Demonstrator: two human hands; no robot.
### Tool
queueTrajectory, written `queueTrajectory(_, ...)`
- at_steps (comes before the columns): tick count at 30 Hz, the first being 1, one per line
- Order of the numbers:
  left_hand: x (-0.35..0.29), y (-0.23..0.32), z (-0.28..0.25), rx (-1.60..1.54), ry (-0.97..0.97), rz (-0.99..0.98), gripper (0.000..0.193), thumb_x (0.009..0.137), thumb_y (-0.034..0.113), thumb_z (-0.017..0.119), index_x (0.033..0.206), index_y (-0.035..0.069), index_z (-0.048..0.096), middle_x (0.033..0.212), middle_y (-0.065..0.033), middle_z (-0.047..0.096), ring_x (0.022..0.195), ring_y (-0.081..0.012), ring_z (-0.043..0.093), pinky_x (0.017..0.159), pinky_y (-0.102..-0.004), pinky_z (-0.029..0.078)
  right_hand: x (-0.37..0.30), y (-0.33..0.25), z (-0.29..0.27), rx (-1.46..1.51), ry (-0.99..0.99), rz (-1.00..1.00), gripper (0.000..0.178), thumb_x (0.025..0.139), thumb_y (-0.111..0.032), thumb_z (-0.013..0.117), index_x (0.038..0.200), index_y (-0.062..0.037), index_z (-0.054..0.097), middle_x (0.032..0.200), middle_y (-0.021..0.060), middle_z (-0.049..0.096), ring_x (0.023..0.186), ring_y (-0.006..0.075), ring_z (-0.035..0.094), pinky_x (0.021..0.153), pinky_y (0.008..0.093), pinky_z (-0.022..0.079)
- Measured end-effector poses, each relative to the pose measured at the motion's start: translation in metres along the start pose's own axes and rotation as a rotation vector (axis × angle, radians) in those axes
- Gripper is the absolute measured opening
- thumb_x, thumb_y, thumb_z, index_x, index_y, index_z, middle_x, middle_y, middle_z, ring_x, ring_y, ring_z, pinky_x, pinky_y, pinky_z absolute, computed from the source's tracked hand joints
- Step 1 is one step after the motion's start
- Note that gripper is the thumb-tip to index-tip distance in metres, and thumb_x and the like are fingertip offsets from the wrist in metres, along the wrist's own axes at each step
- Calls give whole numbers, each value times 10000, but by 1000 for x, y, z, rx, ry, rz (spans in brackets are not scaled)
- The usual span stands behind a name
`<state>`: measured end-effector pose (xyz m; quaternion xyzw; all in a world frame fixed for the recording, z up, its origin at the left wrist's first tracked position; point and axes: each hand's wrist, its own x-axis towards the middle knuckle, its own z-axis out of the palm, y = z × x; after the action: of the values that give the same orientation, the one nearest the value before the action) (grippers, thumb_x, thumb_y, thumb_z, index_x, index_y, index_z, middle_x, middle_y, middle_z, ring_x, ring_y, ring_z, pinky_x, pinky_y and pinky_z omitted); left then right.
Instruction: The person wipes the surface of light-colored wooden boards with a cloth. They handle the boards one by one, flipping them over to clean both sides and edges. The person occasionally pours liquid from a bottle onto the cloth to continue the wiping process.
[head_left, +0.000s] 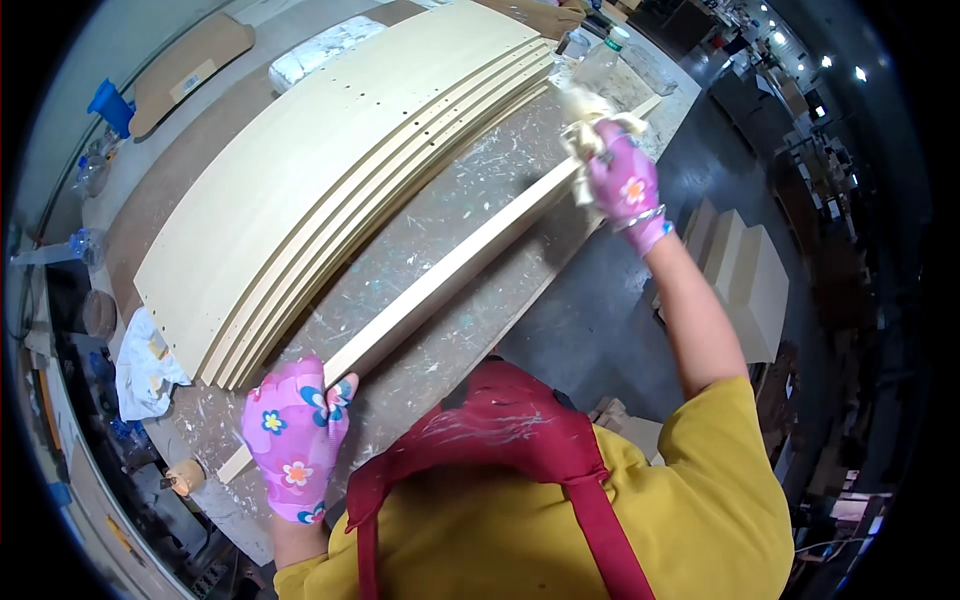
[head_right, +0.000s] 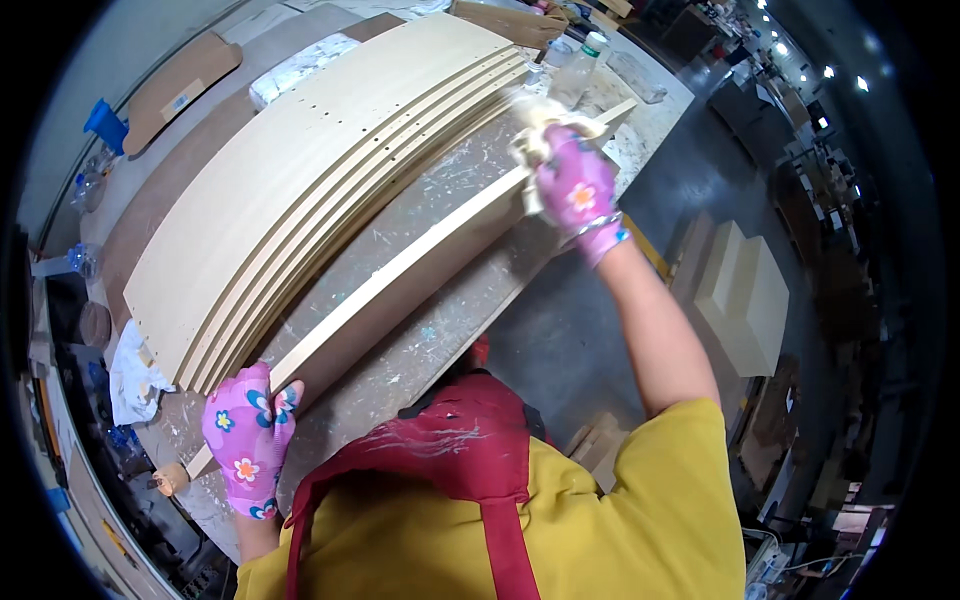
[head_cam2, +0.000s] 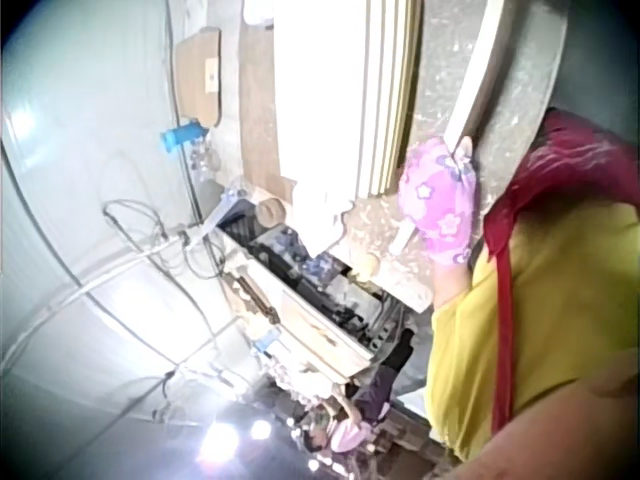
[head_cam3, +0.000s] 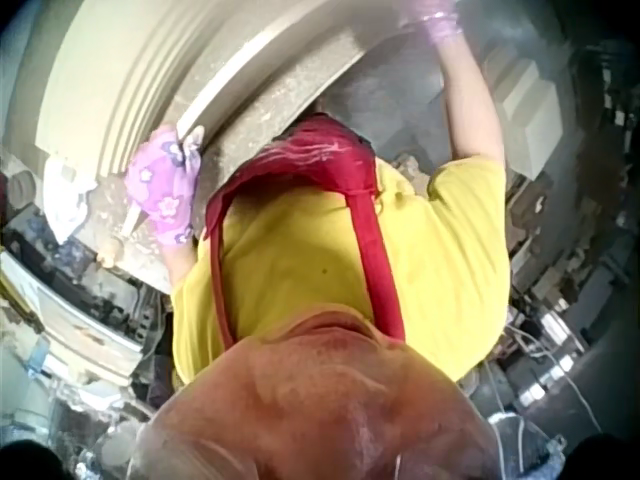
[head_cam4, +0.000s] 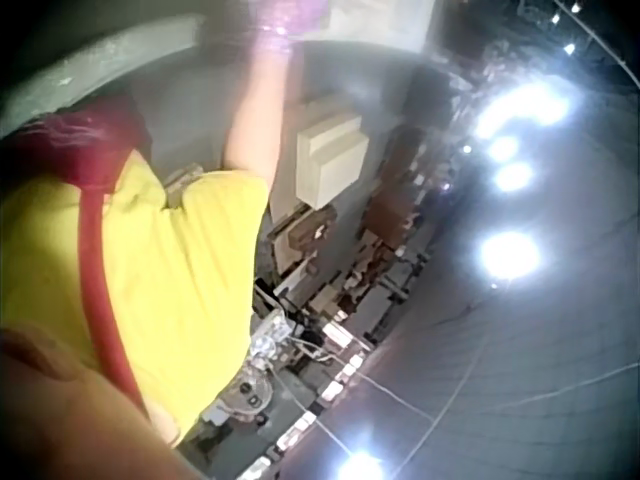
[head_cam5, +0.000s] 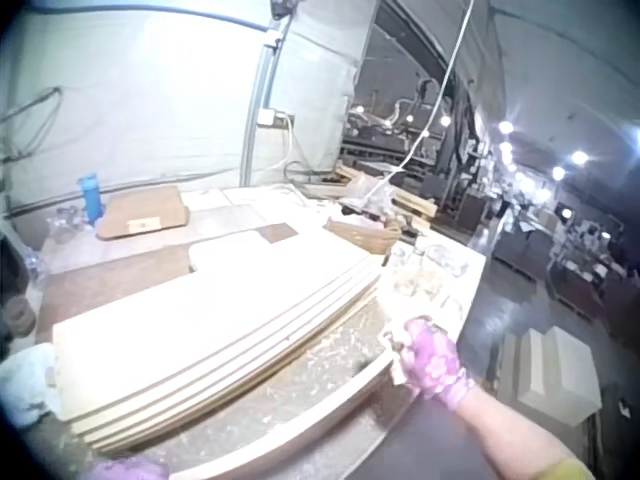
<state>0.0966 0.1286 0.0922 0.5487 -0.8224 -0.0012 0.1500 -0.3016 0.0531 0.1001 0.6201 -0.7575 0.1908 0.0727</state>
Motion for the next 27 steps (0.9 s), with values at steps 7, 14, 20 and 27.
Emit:
queueTrajectory(7, -4, 1, 1, 20, -55, -13, 300, 768, 316, 719, 887, 71, 593, 718, -114, 581, 704, -310, 583, 646, -411, 448, -40, -47, 10, 138, 89, -361, 347, 780, -149, 595, 1115, -69, 564, 952, 189, 622, 811, 373, 630, 714, 446, 522)
queueTrajectory(14, -5, 6, -1, 11, 9, 36, 278, 775, 296, 713, 871, 66, 589, 708, -125, 565, 702, -324, 569, 650, -410, 440, 26, 62, 11, 17, 149, 18, 238, 850, -201, 551, 1068, -107, 566, 871, 195, 642, 791, 409, 625, 679, 482, 496)
queueTrajectory(20, -5, 4, 0, 15, -3, 6, 280, 772, 289, 715, 880, 62, 592, 726, -130, 569, 713, -328, 570, 655, -412, 442, -27, -40, 10, 118, 31, -441, 324, 826, -238, 576, 1104, -73, 563, 892, 171, 651, 768, 349, 649, 681, 446, 536)
queueTrajectory(27, -8, 5, -4, 27, -32, 24, 270, 776, 295, 705, 872, 70, 591, 743, -120, 581, 725, -314, 578, 658, -408, 442, 31, 66, 3, -38, 104, -94, 209, 873, -200, 533, 1053, -96, 561, 871, 200, 651, 757, 396, 636, 643, 498, 499)
